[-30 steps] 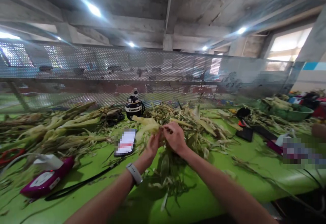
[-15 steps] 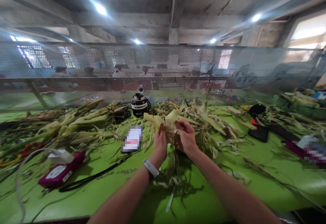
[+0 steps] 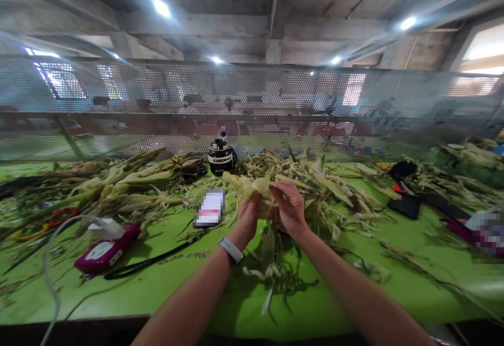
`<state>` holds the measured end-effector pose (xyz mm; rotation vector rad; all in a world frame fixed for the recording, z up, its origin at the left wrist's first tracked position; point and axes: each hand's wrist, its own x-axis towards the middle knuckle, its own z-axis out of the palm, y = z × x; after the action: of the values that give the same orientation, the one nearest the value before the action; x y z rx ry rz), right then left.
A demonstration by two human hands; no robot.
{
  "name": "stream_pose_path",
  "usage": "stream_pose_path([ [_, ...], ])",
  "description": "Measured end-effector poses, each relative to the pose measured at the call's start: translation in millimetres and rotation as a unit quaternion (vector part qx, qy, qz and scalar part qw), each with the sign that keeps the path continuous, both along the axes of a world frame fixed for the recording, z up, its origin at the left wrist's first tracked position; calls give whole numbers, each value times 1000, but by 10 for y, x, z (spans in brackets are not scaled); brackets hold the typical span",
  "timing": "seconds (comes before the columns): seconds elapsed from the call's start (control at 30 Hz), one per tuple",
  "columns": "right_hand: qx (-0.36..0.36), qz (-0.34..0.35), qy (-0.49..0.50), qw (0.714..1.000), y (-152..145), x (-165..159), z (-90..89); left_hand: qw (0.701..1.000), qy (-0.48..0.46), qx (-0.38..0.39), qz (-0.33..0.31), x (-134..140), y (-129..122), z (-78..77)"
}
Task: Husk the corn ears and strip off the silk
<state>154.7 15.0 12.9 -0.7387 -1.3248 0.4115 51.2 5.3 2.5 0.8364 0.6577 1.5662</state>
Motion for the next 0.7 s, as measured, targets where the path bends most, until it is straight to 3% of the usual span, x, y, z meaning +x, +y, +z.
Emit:
stream_pose_path([
  [0.13,-76,-3,99,992,160,30,-86,999,29,5,-36,-20,-37,67],
  [0.27,-136,27,130,982,188,48,-102,999,50,6,9,-3,-39,83],
  [0.37,-144,45,137,979,145,48,-71,998,46,-3,43,-3,-17,49],
  [0.57,-145,70,130,978,99,47,-50,997,60,30,34,-28,-31,52],
  [0.7,-108,94,94,985,82,21,-87,999,6,-52,-7,-36,-18,73],
])
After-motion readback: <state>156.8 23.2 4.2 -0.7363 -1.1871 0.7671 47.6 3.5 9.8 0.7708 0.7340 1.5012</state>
